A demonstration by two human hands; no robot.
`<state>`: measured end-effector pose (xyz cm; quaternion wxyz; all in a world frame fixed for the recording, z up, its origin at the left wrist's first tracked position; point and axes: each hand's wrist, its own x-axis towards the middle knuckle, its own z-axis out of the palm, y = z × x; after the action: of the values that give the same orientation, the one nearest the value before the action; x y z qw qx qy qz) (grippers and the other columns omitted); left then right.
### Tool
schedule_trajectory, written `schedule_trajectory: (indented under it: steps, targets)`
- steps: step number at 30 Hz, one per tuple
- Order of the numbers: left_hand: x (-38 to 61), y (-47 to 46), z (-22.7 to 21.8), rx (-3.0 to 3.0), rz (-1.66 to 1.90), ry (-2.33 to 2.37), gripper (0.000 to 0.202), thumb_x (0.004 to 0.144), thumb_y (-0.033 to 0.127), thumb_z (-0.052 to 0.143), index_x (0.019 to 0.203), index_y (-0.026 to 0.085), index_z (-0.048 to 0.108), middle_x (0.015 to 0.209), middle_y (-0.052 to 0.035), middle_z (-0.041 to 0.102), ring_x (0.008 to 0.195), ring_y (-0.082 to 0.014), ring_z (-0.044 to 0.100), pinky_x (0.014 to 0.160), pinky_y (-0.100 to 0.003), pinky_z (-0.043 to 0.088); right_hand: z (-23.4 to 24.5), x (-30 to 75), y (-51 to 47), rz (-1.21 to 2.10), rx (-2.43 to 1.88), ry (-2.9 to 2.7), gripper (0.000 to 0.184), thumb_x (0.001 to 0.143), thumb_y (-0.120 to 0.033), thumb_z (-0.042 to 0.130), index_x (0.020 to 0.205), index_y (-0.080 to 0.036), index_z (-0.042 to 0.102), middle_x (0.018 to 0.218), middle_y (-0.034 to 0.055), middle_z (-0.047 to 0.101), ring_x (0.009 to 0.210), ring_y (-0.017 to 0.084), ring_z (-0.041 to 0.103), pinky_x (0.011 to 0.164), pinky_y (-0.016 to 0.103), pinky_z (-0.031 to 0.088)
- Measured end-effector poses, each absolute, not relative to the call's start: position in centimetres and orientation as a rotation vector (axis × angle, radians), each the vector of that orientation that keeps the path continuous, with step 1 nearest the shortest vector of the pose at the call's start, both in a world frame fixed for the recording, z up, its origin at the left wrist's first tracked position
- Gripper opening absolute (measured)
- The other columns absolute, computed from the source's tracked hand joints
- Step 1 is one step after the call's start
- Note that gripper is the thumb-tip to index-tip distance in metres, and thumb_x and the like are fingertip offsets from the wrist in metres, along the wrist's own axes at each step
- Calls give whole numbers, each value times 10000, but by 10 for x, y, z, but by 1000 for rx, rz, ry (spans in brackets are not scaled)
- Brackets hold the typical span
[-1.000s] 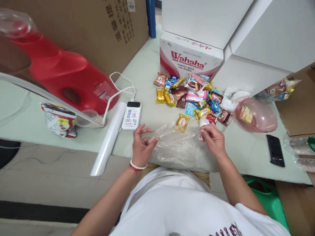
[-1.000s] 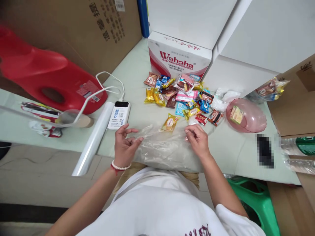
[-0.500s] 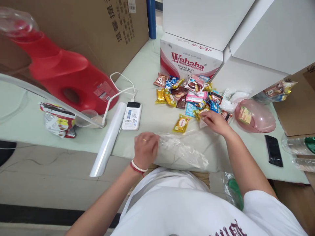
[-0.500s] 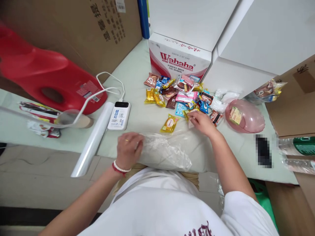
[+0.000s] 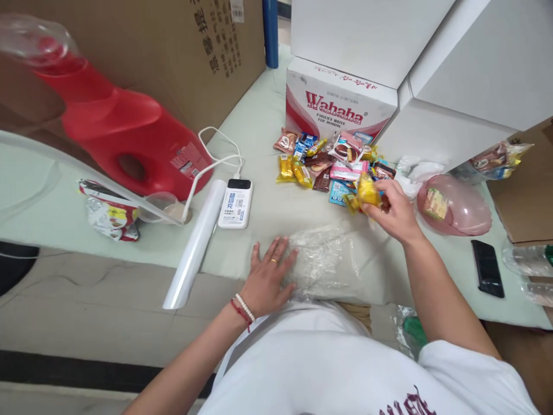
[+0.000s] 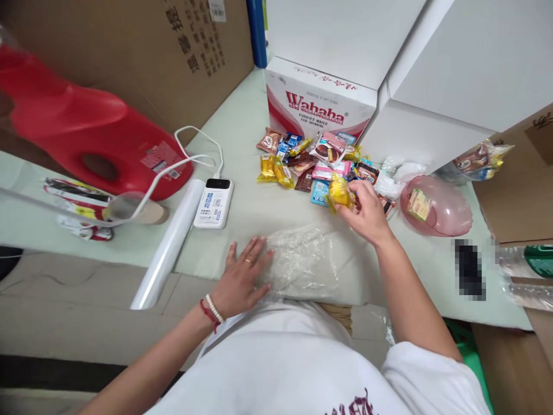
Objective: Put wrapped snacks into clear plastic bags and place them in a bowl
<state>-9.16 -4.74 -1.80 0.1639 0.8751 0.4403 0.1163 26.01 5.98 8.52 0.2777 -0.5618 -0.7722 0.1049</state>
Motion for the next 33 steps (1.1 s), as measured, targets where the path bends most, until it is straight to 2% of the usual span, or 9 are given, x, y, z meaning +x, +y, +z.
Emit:
schedule_trajectory:
  steps: [3, 5, 8, 10, 15, 21, 27, 31, 33]
  targets:
    - [-77, -51, -14, 2457, 394, 1204, 760, 873, 446, 632, 1564, 213, 418, 1702, -205, 253, 1568, -442, 223, 1198, -768, 43, 102, 239, 23, 556, -1230, -2214, 327, 841, -287, 686, 1139, -231, 565, 1284, 117, 595, 1187, 284, 578, 1017, 444, 485]
    - [-73, -50, -11, 2377, 562, 1188, 647, 917, 440, 572, 1512, 205, 480, 1658, -186, 357, 1548, -400, 283, 1225, -704, 145, 97, 216, 2, 846, -1101, -2440, 363, 781, -207, 692, 1123, -227, 571, 1275, 114, 623, 1176, 274, 585, 1024, 431, 489]
    - [-74, -35, -4, 2083, 856, 1467, 404, 1001, 325, 389, 1267, 198, 665, 1361, -149, 627, 1337, -298, 521, 1126, -522, 412, 72, 195, -20, 1114, -1099, -2608, 381, 715, -125, 691, 1073, -203, 587, 1316, 140, 630, 1260, 291, 559, 1077, 447, 466]
    - [-72, -18, 0, 1939, 857, 1760, 394, 1008, 316, 371, 1048, 199, 744, 1101, -136, 680, 1119, -292, 588, 989, -485, 482, 53, 193, -30, 1134, -1136, -2602, 382, 699, -103, 696, 1052, -193, 580, 1396, 165, 593, 1366, 308, 493, 1144, 481, 409]
    - [-41, 10, 8, 2057, 440, 1719, 390, 927, 488, 562, 755, 189, 744, 925, -142, 661, 976, -316, 578, 837, -459, 470, 30, 202, -46, 1096, -1189, -2468, 429, 685, -60, 666, 1061, -225, 541, 1481, 155, 545, 1447, 284, 442, 1175, 480, 383]
    - [-35, 18, 7, 1572, 573, 1267, 379, 876, 445, 527, 594, 196, 574, 614, -15, 576, 630, -162, 537, 641, -300, 422, 31, 198, -52, 1043, -1256, -2465, 410, 689, -91, 663, 1059, -229, 553, 1428, 151, 596, 1445, 294, 457, 1192, 494, 362]
    - [-87, 55, 7, 1020, 880, 1479, 256, 823, 426, 606, 721, 212, 509, 682, -5, 591, 682, -182, 654, 613, -288, 486, 41, 192, -38, 1014, -1366, -2479, 361, 728, -106, 666, 1065, -200, 573, 1503, 178, 541, 1423, 301, 487, 1140, 476, 423]
    - [-86, 44, 26, 1293, 1217, 1841, 136, 864, 336, 581, 896, 208, 549, 977, -76, 644, 965, -228, 653, 827, -382, 533, 43, 178, -25, 884, -1530, -2522, 329, 790, -146, 664, 1111, -163, 593, 1545, 210, 495, 1418, 324, 486, 1125, 495, 424]
    - [-70, 25, 41, 1689, 1331, 1719, 153, 914, 323, 547, 1006, 208, 587, 1125, -106, 655, 1129, -253, 620, 963, -430, 503, 42, 169, -21, 811, -1581, -2552, 346, 800, -154, 664, 1141, -153, 604, 1566, 215, 472, 1414, 334, 485, 1125, 508, 418]
